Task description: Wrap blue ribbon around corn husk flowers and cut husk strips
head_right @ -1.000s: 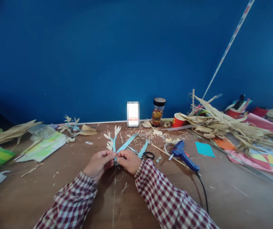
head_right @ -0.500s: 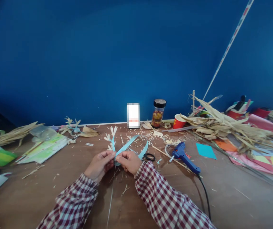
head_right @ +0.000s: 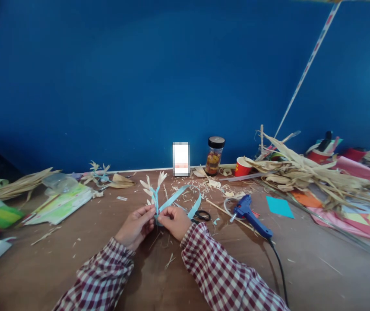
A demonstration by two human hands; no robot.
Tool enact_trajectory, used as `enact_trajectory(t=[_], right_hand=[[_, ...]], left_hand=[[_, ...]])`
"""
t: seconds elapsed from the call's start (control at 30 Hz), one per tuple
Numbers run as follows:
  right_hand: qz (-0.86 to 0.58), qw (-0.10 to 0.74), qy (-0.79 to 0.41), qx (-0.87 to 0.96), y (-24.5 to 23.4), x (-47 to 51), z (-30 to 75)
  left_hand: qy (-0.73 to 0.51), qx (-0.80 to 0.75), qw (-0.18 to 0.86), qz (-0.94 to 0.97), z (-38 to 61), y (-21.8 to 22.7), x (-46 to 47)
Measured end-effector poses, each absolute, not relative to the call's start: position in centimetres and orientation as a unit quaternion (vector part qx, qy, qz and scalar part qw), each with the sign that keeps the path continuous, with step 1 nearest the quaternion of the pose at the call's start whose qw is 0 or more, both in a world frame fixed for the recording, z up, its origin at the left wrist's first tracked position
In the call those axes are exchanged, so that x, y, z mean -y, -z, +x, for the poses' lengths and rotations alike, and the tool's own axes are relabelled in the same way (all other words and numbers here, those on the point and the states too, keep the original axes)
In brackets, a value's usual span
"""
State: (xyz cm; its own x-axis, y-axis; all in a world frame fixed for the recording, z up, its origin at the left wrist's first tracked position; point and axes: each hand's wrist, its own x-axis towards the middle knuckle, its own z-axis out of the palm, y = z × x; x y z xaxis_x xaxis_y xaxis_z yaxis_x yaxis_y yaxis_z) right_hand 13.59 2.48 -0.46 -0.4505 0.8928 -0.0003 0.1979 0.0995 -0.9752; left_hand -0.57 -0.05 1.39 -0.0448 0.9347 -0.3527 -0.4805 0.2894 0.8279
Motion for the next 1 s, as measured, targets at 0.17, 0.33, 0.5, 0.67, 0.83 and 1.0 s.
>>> enact_trajectory(t=[0.17, 0.33, 0.5, 0.67, 0.83, 1.0], right_hand=[[-0.418, 0.336, -0.523, 0.663, 0.4, -2.5, 13.6], [-0.412, 0.346, -0.52, 0.664, 0.5, -2.5, 13.6], [-0.406, 0.367, -0.477, 0.688, -0.6, -2.5, 13.9], [-0.463, 0.297, -0.335, 0.765, -2.5, -2.4, 14.5], [-0.443, 0.185, -0.24, 0.844, -3.8, -3.0, 15.5], [-0.481, 0.004, -0.084, 0.873, -6.4, -3.7, 16.7]], left_hand=[[-0.546, -0.47, 0.651, 0.24, -0.6, -1.0, -0.2], [-0.548, -0.462, 0.652, 0.249, -0.8, -0.9, -0.1], [-0.553, -0.464, 0.624, 0.299, -0.8, -1.0, -0.2], [-0.558, -0.473, 0.598, 0.328, -0.8, -1.2, -0.2], [-0.567, -0.462, 0.594, 0.335, -1.1, -1.1, -0.4], [-0.588, -0.482, 0.573, 0.307, -1.5, -1.4, -0.5]])
